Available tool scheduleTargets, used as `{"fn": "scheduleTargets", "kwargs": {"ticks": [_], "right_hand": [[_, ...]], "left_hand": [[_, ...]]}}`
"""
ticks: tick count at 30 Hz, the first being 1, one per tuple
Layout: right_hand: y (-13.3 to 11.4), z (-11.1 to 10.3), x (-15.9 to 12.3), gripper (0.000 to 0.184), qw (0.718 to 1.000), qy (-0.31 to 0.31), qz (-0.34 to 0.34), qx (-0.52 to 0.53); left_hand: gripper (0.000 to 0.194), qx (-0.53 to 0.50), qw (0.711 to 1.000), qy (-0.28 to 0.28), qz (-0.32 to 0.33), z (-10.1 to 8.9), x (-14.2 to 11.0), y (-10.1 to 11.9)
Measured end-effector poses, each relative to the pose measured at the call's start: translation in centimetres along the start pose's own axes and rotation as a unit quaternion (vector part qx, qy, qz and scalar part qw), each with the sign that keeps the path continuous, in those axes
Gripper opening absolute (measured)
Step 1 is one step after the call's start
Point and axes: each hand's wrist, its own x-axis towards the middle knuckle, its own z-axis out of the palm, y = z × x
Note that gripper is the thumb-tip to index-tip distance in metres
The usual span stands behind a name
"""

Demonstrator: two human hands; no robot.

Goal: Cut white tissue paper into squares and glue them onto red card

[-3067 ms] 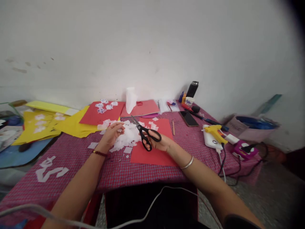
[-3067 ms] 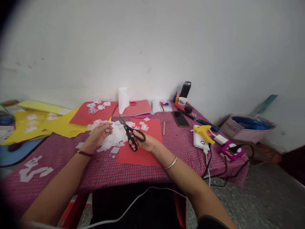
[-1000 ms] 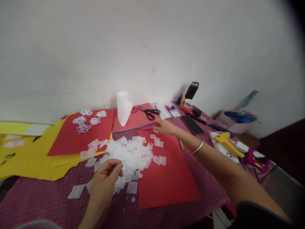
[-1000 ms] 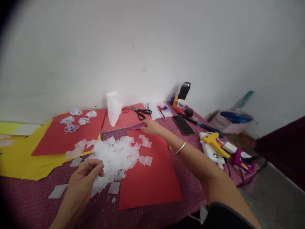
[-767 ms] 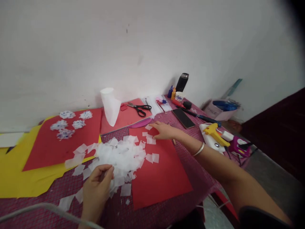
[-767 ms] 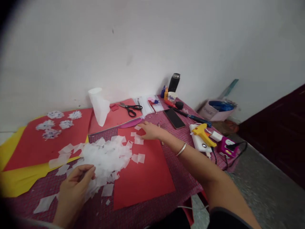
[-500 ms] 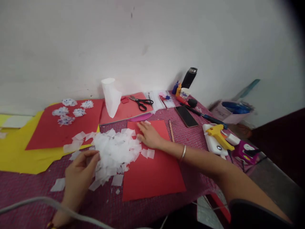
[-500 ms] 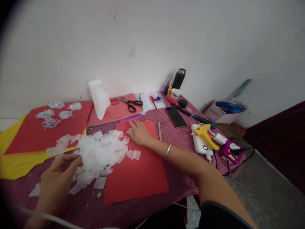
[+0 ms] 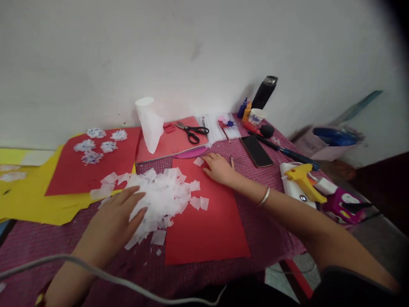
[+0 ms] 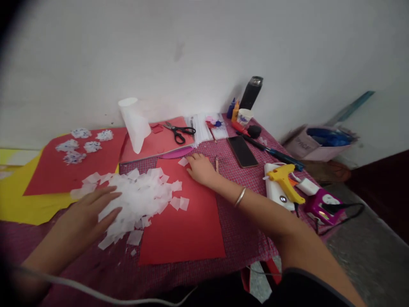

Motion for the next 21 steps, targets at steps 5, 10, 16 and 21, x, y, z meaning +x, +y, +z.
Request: {"fn": "scheduleTargets", "kwargs": {"ticks": [5, 10, 16, 21], "right_hand": [[-1.2, 0.1, 1.8, 0.024, 0.998, -0.021, -0.041, -0.045], [-1.1, 0.6, 4.2, 0.023, 0.996, -0.035, -0.023, -0.077], [-0.4, -0.3, 5.3, 0.014, 0.996, -0.024, 0.052, 0.065], [-1.3, -1.8, 0.4, 0.013, 0.980, -0.107, 0.036, 0.162]], "left_hand": [[0.039, -0.057, 0.997, 0.003, 0.053, 1.6, -0.4, 1.4], [0.037, -0.048, 0.999, 0.000, 0.019, 2.0, -3.3, -0.8], [0.033, -0.038, 0.999, -0.008, -0.010, 2.3, -4.9, -2.9], [0.034, -0.065, 0.997, -0.017, -0.039, 1.7, -4.6, -1.1]]}}
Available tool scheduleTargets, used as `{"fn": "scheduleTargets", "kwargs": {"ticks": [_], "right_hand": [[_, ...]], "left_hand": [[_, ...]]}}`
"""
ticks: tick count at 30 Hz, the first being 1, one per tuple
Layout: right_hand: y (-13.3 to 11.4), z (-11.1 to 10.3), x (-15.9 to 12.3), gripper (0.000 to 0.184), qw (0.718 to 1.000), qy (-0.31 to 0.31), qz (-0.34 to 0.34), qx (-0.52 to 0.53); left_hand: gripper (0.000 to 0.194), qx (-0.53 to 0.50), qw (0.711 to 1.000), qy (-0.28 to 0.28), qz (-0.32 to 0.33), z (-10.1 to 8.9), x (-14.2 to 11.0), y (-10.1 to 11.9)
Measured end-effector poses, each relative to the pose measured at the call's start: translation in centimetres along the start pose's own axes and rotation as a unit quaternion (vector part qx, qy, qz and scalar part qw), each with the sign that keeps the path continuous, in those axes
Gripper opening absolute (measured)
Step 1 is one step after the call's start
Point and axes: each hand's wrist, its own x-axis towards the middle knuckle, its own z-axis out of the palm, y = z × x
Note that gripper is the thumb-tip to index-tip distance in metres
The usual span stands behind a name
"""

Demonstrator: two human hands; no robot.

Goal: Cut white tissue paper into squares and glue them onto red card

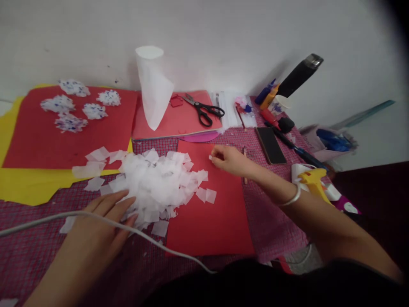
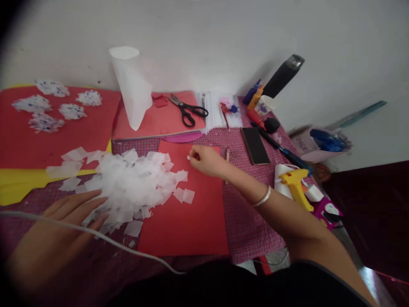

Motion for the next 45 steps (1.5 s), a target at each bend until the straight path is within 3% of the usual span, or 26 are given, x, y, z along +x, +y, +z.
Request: {"fn": "scheduleTargets", "kwargs": {"ticks": [2, 5, 7, 9, 11, 12, 18, 22, 24, 28, 30, 33, 35, 36, 39, 41, 45], "right_hand": [[-0.5, 0.6, -2.7, 0.027, 0.999, -0.033, -0.016, -0.018], [-1.5, 1.8, -5.4, 0.073, 0.994, -0.063, -0.025, -0.082], [-2.1, 2.6, -5.7, 0.081, 0.989, -0.088, -0.024, -0.117], [-2.9, 3.3, -4.8, 0.062, 0.984, -0.113, -0.055, -0.130], [-4.0, 4.0, -3.1, 0.023, 0.977, -0.125, -0.111, -0.130], [-4.8, 4.4, -2.1, 0.013, 0.974, -0.130, -0.129, -0.131], [-11.5, 6.7, 2.5, 0.009, 0.969, -0.146, -0.195, -0.041], [-13.5, 5.8, 3.7, 0.024, 0.937, -0.249, -0.221, 0.106], [-12.6, 4.4, 3.6, 0.031, 0.930, -0.267, -0.186, 0.170], [-8.1, 1.6, 1.9, 0.034, 0.963, -0.166, -0.127, 0.169], [-5.8, 0.7, 0.2, 0.033, 0.981, -0.109, -0.106, 0.122], [-3.2, 0.2, -2.9, 0.032, 0.994, -0.070, -0.084, 0.022], [-2.0, 0.3, -4.9, 0.035, 0.995, -0.071, -0.063, -0.024], [-1.4, 0.4, -5.7, 0.034, 0.994, -0.077, -0.059, -0.043], [-0.1, 1.1, -7.4, 0.033, 0.991, -0.073, -0.090, -0.067], [0.4, 1.7, -7.9, 0.033, 0.990, -0.062, -0.101, -0.075], [0.4, 2.8, -8.3, 0.035, 0.990, -0.038, -0.098, -0.094]], "left_hand": [[0.036, -0.009, 1.000, -0.016, -0.018, -0.4, -0.4, 0.9], [0.038, -0.008, 0.998, -0.012, -0.060, -0.9, -1.7, 1.6], [0.041, -0.002, 0.996, 0.001, -0.089, -1.0, -3.0, 1.6], [0.042, -0.001, 0.995, 0.005, -0.103, -0.8, -4.2, 1.7], [0.039, -0.004, 0.995, 0.008, -0.101, -0.3, -5.2, 1.9], [0.037, -0.004, 0.995, 0.011, -0.095, -0.1, -5.5, 2.1], [0.026, -0.001, 0.999, 0.054, 0.005, 0.7, -5.0, 5.0], [0.025, 0.020, 0.991, 0.024, 0.132, 1.3, -3.1, 7.2], [0.029, 0.047, 0.979, -0.007, 0.197, 1.6, -1.8, 8.1], [0.040, 0.072, 0.949, -0.057, 0.300, 2.2, 2.3, 9.4], [0.044, 0.069, 0.954, -0.079, 0.282, 2.6, 4.8, 9.5], [0.075, 0.051, 0.964, -0.117, 0.234, 3.1, 8.5, 9.0], [0.083, 0.032, 0.965, -0.142, 0.217, 3.4, 10.6, 8.6], [0.077, 0.024, 0.963, -0.159, 0.215, 3.6, 11.6, 8.4], [0.034, 0.002, 0.959, -0.207, 0.195, 3.9, 13.6, 8.0], [0.015, -0.020, 0.957, -0.230, 0.178, 4.1, 14.0, 7.8], [0.016, -0.039, 0.963, -0.201, 0.173, 3.9, 12.5, 6.7]]}}
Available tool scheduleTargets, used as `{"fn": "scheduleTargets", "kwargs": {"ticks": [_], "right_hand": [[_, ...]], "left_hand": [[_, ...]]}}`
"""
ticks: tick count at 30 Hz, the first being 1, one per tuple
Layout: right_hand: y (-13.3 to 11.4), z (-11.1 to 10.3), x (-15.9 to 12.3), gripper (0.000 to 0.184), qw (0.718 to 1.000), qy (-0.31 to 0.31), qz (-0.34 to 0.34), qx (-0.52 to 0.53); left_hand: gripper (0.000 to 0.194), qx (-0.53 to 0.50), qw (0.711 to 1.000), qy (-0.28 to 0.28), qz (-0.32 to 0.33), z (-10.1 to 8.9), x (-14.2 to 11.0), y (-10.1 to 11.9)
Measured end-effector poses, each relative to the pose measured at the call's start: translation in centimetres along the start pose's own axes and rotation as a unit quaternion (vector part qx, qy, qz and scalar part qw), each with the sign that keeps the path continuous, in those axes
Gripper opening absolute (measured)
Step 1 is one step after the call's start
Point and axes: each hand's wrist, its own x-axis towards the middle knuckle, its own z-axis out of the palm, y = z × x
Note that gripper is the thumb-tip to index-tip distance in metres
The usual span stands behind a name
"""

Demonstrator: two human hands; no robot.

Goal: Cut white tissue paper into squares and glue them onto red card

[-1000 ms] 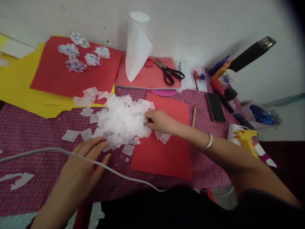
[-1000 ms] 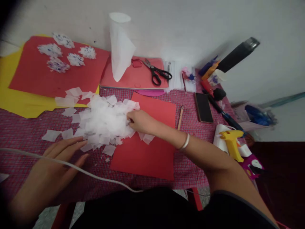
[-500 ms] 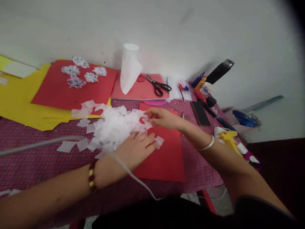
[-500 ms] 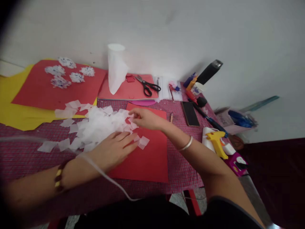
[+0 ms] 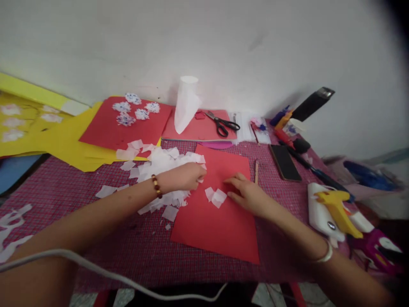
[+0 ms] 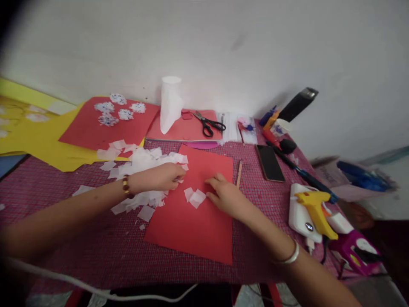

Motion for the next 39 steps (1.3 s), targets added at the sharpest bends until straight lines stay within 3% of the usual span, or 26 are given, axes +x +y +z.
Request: {"fn": "scheduleTargets", "kwargs": {"ticks": [4, 9, 11, 13, 16, 18, 20, 22, 24, 28, 31, 39], "right_hand": [[-0.1, 0.6, -0.2, 0.034, 1.000, 0.021, 0.002, -0.018], [0.0, 0.8, -0.3, 0.030, 0.999, 0.039, -0.016, -0.022], [0.0, 0.6, -0.2, 0.030, 0.999, 0.043, -0.013, -0.014], [-0.1, 0.4, -0.2, 0.029, 0.999, 0.042, -0.012, -0.006], [-0.1, 0.3, -0.2, 0.026, 0.999, 0.050, -0.013, 0.007], [0.1, 0.4, -0.3, 0.025, 0.998, 0.059, -0.019, 0.012], [0.3, 0.7, -0.4, 0.024, 0.997, 0.068, -0.025, 0.013], [0.5, 1.0, -0.5, 0.023, 0.997, 0.076, -0.030, 0.015], [0.7, 1.2, -0.5, 0.020, 0.996, 0.081, -0.033, 0.021], [0.8, 1.2, -0.4, 0.017, 0.995, 0.085, -0.037, 0.040], [0.9, 1.1, -0.4, 0.018, 0.994, 0.088, -0.035, 0.051], [1.2, 1.5, -0.1, 0.017, 0.992, 0.101, -0.031, 0.072]], "left_hand": [[0.017, 0.071, 0.994, -0.007, -0.077, -0.5, -4.3, -1.6], [0.017, 0.133, 0.969, -0.078, -0.192, -2.4, -9.7, -3.7], [0.025, 0.170, 0.970, -0.033, -0.170, -3.3, -10.6, -3.7], [0.027, 0.219, 0.966, 0.033, -0.131, -4.1, -10.0, -2.6], [0.027, 0.226, 0.965, 0.111, -0.070, -4.1, -7.0, 0.6], [0.023, 0.157, 0.983, 0.098, -0.015, -3.2, -4.3, 3.0], [0.027, 0.079, 0.995, 0.049, 0.027, -1.8, -1.7, 4.8], [0.037, 0.045, 0.998, 0.013, 0.031, -0.2, 0.3, 5.8], [0.035, 0.033, 0.999, -0.009, 0.026, 1.1, 1.6, 6.2], [0.007, -0.002, 0.999, -0.053, -0.006, 2.5, 2.4, 6.3], [0.013, -0.014, 0.997, -0.073, -0.036, 2.6, 1.8, 5.5], [0.015, 0.108, 0.977, -0.066, -0.173, -0.8, -3.9, -0.9]]}}
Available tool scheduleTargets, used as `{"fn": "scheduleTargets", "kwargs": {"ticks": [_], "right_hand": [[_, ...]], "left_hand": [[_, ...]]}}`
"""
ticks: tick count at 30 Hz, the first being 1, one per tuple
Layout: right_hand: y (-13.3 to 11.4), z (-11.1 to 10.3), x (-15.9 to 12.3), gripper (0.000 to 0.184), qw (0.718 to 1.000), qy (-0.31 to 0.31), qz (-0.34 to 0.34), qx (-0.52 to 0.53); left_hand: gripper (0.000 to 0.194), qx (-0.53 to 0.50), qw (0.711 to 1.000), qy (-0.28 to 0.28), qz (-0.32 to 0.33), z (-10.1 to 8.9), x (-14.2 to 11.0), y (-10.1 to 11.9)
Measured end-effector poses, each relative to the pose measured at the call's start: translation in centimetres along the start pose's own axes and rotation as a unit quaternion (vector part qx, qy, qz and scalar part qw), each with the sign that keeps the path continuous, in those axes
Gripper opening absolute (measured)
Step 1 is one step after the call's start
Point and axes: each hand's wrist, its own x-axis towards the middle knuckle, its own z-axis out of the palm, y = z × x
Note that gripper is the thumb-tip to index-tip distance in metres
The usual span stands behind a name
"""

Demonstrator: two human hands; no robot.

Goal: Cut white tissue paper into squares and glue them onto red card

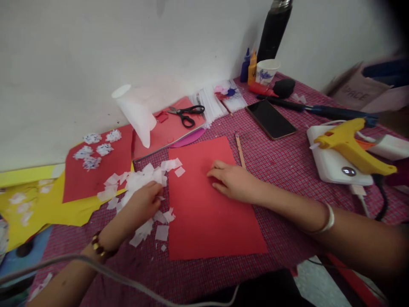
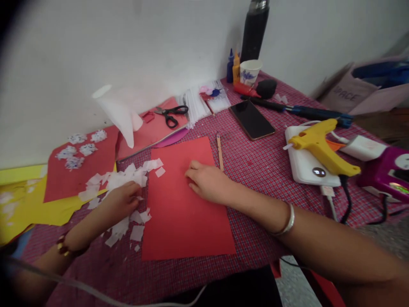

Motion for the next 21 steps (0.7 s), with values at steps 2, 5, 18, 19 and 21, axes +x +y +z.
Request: {"fn": "scheduleTargets", "kwargs": {"ticks": [2, 5, 18, 19, 21], "right_hand": [[0.0, 0.0, 0.1, 0.017, 1.000, -0.001, 0.006, 0.001], [0.1, 0.1, 0.2, 0.019, 1.000, -0.003, 0.014, 0.001], [0.1, 0.1, 0.5, 0.023, 1.000, -0.002, 0.028, 0.006], [0.1, 0.1, 0.5, 0.022, 1.000, -0.002, 0.027, 0.007], [0.1, 0.1, 0.5, 0.021, 1.000, -0.002, 0.021, 0.008]], "left_hand": [[0.014, 0.051, 0.998, -0.027, -0.024, -0.8, -1.0, -1.4], [0.015, 0.105, 0.993, -0.046, -0.031, -2.5, -2.2, -1.6], [0.047, 0.001, 0.978, 0.116, 0.174, -2.6, 8.8, 0.3], [0.041, -0.011, 0.979, 0.109, 0.171, -2.3, 9.4, 0.1], [0.026, -0.047, 0.984, 0.088, 0.148, -2.1, 10.0, -0.1]]}}
